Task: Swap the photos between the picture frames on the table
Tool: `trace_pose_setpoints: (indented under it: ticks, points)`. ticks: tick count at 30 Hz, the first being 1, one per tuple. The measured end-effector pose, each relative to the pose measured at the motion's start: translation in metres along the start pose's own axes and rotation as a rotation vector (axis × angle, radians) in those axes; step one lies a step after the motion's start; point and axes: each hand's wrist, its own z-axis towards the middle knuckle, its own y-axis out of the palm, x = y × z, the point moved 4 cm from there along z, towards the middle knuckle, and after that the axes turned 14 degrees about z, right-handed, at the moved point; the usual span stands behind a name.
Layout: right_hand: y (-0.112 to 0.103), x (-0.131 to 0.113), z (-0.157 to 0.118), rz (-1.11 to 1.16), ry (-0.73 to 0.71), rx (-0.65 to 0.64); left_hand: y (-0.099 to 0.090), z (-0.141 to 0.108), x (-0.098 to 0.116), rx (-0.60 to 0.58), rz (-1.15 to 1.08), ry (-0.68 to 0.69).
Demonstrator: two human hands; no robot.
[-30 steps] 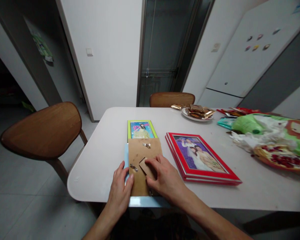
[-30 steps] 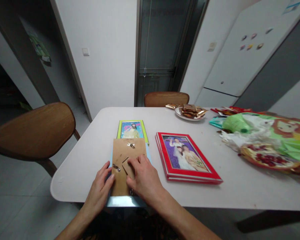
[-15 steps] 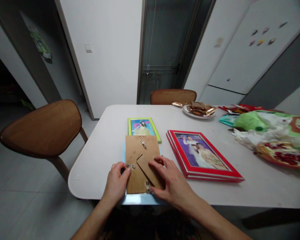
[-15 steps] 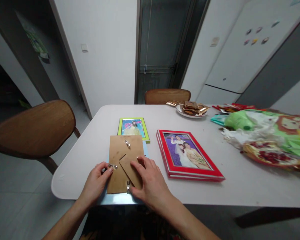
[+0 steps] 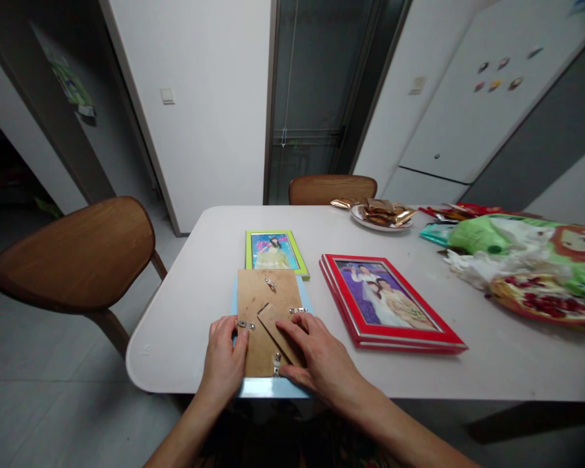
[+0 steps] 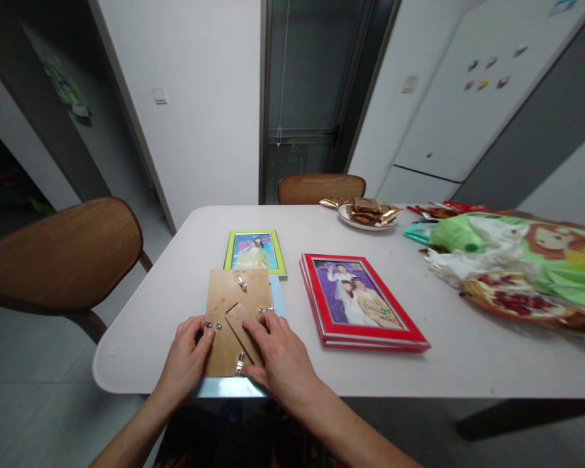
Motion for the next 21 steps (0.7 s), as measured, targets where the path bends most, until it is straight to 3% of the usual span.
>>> trace_pose_setpoints:
  ticks: [21]
  points:
    - [0.0005,-0.0036,0.0075,-0.089,0.016,-0.054,0.0027,-0.0008,-0.0019,0.005,0.086,0.035]
